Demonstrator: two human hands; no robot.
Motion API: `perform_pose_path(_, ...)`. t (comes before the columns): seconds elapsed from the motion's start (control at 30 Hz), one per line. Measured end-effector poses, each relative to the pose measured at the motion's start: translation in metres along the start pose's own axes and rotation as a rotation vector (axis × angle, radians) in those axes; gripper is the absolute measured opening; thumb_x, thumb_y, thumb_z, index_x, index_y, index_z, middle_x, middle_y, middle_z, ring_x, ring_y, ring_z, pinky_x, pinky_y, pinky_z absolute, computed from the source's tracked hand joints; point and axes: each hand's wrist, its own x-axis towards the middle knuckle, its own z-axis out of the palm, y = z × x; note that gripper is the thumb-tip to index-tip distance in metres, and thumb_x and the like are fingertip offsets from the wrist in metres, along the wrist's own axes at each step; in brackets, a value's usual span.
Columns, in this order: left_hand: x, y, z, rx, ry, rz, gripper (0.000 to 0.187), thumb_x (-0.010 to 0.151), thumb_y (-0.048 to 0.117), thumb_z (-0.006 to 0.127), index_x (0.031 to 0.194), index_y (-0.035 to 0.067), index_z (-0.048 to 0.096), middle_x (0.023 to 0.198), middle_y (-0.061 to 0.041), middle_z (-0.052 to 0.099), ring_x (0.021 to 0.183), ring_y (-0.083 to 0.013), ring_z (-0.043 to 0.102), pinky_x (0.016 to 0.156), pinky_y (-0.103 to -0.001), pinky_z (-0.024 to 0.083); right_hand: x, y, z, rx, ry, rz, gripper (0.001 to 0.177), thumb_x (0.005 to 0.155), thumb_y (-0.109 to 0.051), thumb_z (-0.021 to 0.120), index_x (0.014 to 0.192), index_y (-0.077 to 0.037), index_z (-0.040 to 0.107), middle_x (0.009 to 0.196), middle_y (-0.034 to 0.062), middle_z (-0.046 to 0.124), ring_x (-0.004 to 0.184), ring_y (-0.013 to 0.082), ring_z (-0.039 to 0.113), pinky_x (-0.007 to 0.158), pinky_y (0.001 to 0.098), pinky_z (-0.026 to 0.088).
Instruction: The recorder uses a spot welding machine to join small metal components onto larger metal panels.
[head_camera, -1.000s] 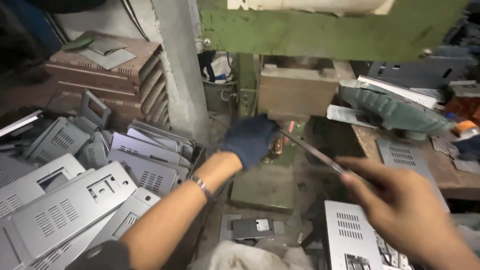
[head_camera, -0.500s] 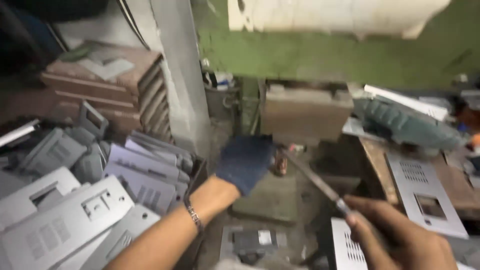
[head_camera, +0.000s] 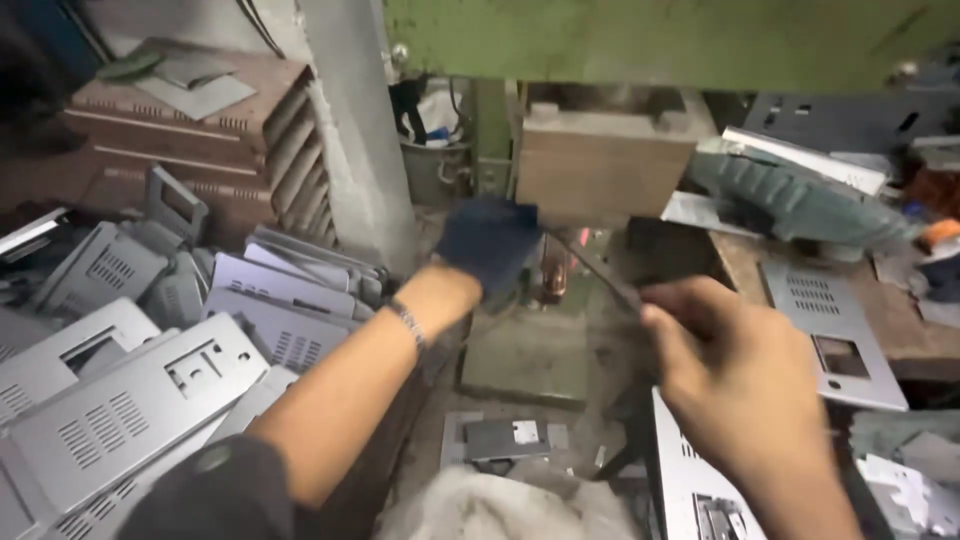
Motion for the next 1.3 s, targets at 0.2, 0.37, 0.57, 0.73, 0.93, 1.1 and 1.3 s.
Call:
perform_pose_path(0.2,-0.002,0.022,-0.022,0.016,0.037,-0.047,0.019,0.085,0.024,0.06,0.084,0.013,0.076,0.088,-0.017,0.072,0.083,-0.0391,0.07,0.07,-0.052,0.056,-0.041,0.026,0.018,0.174,0.143,-0.099,0.025,0.087,-0.022,0.072,0.109,-0.009,0.076,0.089,0.0128,0.08,0.083,0.0242,0.08,0.071,0.0353,0.058)
perform_pose_path(0.37,0.008,-0.012,0.011,-0.002,-0.003,-0.18,0.024,0.087,0.03,0.06,0.082,0.014,0.077,0.082,-0.018,0.072,0.079,-0.0415,0.069,0.068,-0.054,0.055,-0.019,0.014,0.035,0.158,0.143,-0.107,0.024,0.088,-0.022,0.072,0.108,-0.009,0.076,0.092,0.0139,0.079,0.083,0.0271,0.078,0.073,0.0359,0.058)
perform_pose_path(0.57,0.021,-0.022,-0.015,-0.017,0.062,-0.122,0.023,0.093,0.027,0.06,0.086,0.011,0.076,0.082,-0.019,0.071,0.074,-0.0431,0.068,0.065,-0.056,0.054,-0.013,0.023,0.039,0.281,0.193,-0.205,0.023,0.089,-0.021,0.07,0.108,-0.009,0.074,0.09,0.0123,0.079,0.083,0.0259,0.079,0.073,0.0336,0.057)
perform_pose_path(0.73,0.035,-0.044,-0.032,0.045,-0.12,-0.152,0.022,0.092,0.025,0.062,0.084,0.009,0.074,0.088,-0.022,0.071,0.081,-0.0424,0.069,0.069,-0.054,0.055,-0.002,-0.007,0.056,0.252,0.163,-0.218,0.018,0.095,-0.021,0.069,0.103,-0.004,0.072,0.082,0.0131,0.075,0.072,0.0216,0.073,0.065,0.0331,0.054)
perform_pose_path(0.93,-0.002,0.003,-0.023,-0.17,-0.089,-0.274,0.024,0.089,0.021,0.059,0.102,0.007,0.072,0.098,-0.023,0.072,0.091,-0.0448,0.068,0.078,-0.055,0.055,-0.027,0.032,0.07,0.72,-0.097,0.161,0.023,0.094,-0.017,0.063,0.113,-0.006,0.068,0.071,0.0047,0.069,0.053,0.0103,0.055,0.047,0.0268,0.043)
perform_pose_path(1.1,-0.036,0.079,-0.037,-1.382,0.089,-0.884,0.032,0.094,0.031,0.058,0.11,0.006,0.068,0.102,-0.015,0.076,0.09,-0.0301,0.073,0.078,-0.04,0.061,-0.029,0.026,0.065,0.892,-0.169,0.356,0.025,0.094,-0.018,0.064,0.114,-0.005,0.072,0.072,0.0024,0.064,0.049,0.0088,0.047,0.042,0.0254,0.035)
perform_pose_path(1.3,-0.049,0.131,-0.038,-1.004,0.17,-0.384,0.034,0.09,0.031,0.07,0.106,0.002,0.062,0.096,-0.008,0.068,0.085,-0.0186,0.066,0.074,-0.036,0.058,-0.009,0.019,0.066,0.594,-0.053,0.125,0.026,0.094,-0.017,0.067,0.116,-0.004,0.075,0.075,0.0027,0.07,0.061,0.006,0.055,0.052,0.0243,0.045)
